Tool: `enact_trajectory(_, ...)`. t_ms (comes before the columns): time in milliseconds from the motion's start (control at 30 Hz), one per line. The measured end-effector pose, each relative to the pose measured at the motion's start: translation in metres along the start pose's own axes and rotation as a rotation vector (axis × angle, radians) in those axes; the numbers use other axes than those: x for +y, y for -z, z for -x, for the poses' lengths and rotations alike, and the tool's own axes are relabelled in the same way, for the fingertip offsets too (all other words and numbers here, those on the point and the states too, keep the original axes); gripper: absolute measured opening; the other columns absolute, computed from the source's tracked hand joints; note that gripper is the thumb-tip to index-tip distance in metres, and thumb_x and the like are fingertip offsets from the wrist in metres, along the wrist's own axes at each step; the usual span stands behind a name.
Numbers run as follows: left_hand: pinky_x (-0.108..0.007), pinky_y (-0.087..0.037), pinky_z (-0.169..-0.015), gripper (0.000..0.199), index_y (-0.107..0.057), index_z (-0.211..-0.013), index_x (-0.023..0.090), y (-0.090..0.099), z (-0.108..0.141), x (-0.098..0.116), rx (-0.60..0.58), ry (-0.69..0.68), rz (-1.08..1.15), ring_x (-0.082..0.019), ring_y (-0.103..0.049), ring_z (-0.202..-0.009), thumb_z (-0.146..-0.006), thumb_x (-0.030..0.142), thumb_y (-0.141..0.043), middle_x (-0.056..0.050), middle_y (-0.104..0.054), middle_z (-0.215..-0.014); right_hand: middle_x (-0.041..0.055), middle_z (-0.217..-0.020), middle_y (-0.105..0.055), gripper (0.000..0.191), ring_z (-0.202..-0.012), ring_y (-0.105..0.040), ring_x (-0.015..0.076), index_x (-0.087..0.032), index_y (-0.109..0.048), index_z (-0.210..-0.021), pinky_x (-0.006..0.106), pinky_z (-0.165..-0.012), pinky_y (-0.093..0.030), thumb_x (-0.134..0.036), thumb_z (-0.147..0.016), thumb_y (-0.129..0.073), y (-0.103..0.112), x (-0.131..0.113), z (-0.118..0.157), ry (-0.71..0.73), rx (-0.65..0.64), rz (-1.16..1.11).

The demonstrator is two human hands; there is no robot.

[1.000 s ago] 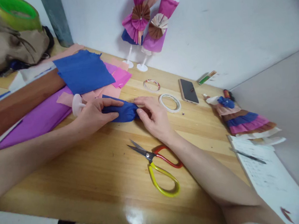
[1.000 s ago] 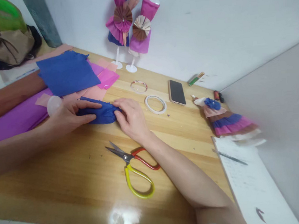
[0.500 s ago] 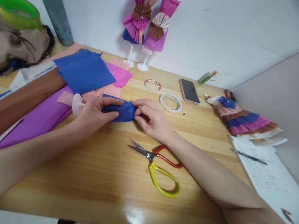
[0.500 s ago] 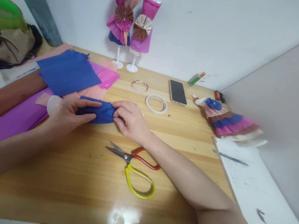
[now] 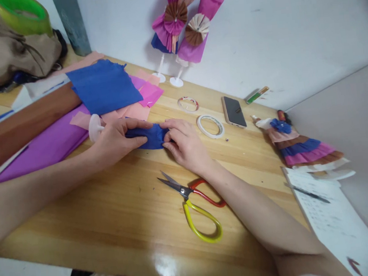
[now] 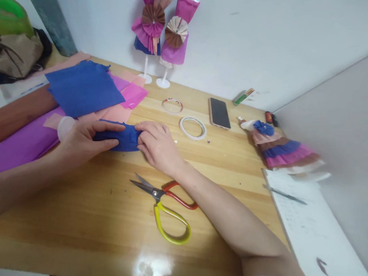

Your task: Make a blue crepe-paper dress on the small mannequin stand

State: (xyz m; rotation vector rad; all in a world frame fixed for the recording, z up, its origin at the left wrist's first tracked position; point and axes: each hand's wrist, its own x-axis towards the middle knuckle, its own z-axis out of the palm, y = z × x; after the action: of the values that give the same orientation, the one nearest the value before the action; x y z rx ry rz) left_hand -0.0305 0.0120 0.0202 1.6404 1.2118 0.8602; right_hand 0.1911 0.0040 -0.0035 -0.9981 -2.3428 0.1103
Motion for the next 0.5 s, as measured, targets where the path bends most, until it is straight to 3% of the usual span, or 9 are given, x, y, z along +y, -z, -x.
enact_trajectory(500, -0.038, -0.053, -0.093, 0.040, -0.074, -0.108, 0.021, 0.0016, -0.0003, -0.0006, 0.041, -0.009, -0.056, -0.022, -0.070, -0.095, -0.070, 0.034, -0.071, -0.002, -0.077, -0.103, 0.0145, -0.124, -0.068, 0.014, -0.124, -0.056, 0.0304, -0.022, -0.058, -0.084, 0.051, -0.102, -0.042, -0.028, -0.095, -0.053, -0.0015, 0.0035, 0.0005, -0.005, -0.025, -0.021)
